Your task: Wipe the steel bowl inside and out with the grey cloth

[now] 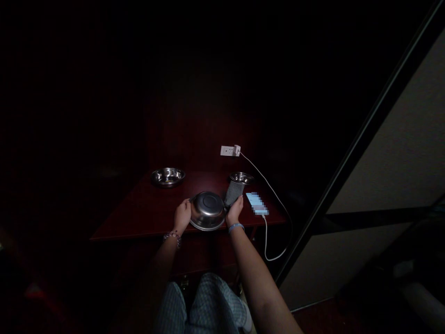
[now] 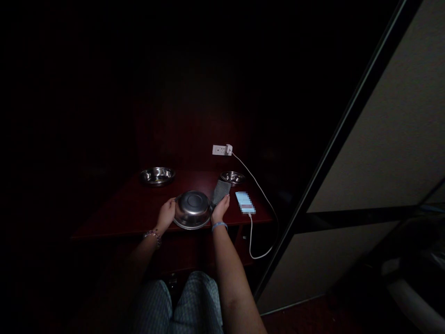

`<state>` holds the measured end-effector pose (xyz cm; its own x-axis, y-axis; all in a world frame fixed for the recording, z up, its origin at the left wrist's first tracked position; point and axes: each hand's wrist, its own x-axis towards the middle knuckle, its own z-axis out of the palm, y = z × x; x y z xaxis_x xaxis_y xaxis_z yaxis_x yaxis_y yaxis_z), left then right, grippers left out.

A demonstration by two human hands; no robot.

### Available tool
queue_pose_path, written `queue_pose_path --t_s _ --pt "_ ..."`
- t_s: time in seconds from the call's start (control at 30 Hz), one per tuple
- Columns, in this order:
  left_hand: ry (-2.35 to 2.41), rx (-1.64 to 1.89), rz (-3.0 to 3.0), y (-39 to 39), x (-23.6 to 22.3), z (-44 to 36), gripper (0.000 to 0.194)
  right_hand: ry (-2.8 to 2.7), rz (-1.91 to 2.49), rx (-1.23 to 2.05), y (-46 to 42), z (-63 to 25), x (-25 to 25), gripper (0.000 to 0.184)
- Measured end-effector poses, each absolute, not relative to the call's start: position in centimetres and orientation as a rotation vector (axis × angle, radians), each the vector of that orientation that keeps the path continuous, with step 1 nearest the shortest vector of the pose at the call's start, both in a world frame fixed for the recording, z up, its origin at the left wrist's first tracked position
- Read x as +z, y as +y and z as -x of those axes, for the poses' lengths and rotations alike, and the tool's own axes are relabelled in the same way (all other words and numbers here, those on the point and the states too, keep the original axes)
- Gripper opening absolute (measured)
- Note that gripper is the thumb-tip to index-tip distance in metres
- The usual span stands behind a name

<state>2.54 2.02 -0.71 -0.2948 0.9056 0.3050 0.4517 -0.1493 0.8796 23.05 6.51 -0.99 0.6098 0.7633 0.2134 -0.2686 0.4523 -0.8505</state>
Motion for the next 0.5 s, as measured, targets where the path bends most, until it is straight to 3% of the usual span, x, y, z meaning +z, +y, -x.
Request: queue_pose_path --t_s 0.17,0.5 --pt "1.731 1.419 -1.519 2.0 -0.7 -2.5 0.036 -0.687 0.962 0.591 6.0 -22.6 -0.5 0.042" --pt "1.722 1.415 -1.522 2.1 -0.7 -2.4 0.037 -0.902 0.886 0.715 4.6 -21.5 0.5 0.031"
